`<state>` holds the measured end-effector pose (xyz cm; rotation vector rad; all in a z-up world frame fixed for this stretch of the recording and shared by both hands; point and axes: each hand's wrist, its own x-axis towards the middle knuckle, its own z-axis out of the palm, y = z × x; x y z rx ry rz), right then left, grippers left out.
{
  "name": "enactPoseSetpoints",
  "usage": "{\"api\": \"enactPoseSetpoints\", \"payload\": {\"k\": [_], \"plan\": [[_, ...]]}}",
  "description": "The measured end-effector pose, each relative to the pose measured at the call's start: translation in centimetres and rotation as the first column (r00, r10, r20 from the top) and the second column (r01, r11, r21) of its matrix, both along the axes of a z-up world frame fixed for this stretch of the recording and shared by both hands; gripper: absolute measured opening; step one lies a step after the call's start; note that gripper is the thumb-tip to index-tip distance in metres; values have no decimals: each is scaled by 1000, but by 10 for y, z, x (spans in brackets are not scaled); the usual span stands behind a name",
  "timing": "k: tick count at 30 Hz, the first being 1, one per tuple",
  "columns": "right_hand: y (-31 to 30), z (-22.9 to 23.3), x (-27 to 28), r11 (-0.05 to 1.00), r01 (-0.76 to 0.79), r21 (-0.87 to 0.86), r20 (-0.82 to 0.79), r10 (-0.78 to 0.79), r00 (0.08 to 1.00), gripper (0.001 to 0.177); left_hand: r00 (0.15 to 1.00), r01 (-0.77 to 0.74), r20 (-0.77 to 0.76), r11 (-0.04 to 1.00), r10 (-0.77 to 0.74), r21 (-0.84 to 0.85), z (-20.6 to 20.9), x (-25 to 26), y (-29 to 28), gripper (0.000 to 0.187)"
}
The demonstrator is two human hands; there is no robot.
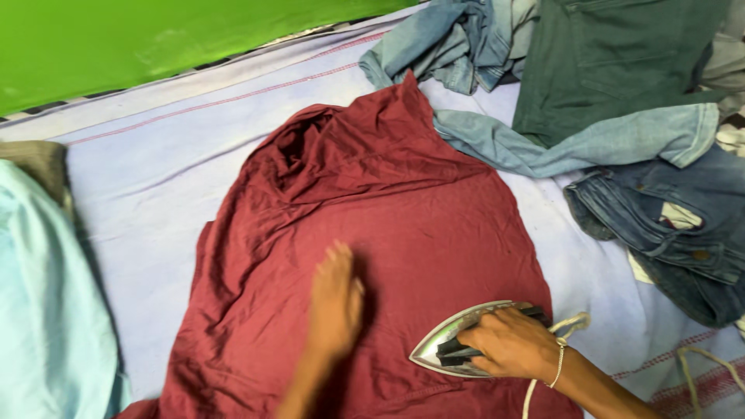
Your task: The person irons a maroon shirt laid out on a bed. They use an electric iron to smooth the fabric, moving it back and forth across the shirt's body and sleeves while holding the garment flat with their other hand.
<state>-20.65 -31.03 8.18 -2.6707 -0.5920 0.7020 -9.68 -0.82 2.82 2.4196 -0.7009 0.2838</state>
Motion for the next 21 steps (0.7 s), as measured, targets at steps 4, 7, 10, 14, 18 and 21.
{"api": "enactPoseSetpoints", "payload": {"k": [4, 7, 10, 14, 18, 21], "plan": [[13, 3, 2, 1000, -5, -23, -37, 4, 999, 33, 996, 17, -84, 980, 0, 197, 9, -85, 20, 63], [26, 11, 4, 997, -11, 75, 34, 8, 999, 35, 990, -128, -13, 947, 138, 295, 3, -105, 45, 67], [44, 18, 11, 1000, -23, 7, -16, 24, 1000, 28, 972, -231, 31, 918, 233, 322, -4, -105, 56, 68], [77, 17, 13, 999, -34, -22, -7, 33, 999, 24, 963, -265, 54, 903, 262, 340, -6, -105, 58, 69], [74, 5, 11, 999, -11, 47, 92, 7, 996, 33, 965, -258, 43, 902, 260, 345, -7, -107, 59, 70], [43, 2, 7, 994, -43, 105, 138, 29, 990, 37, 963, -261, 34, 897, 266, 358, -6, -107, 58, 70]]}}
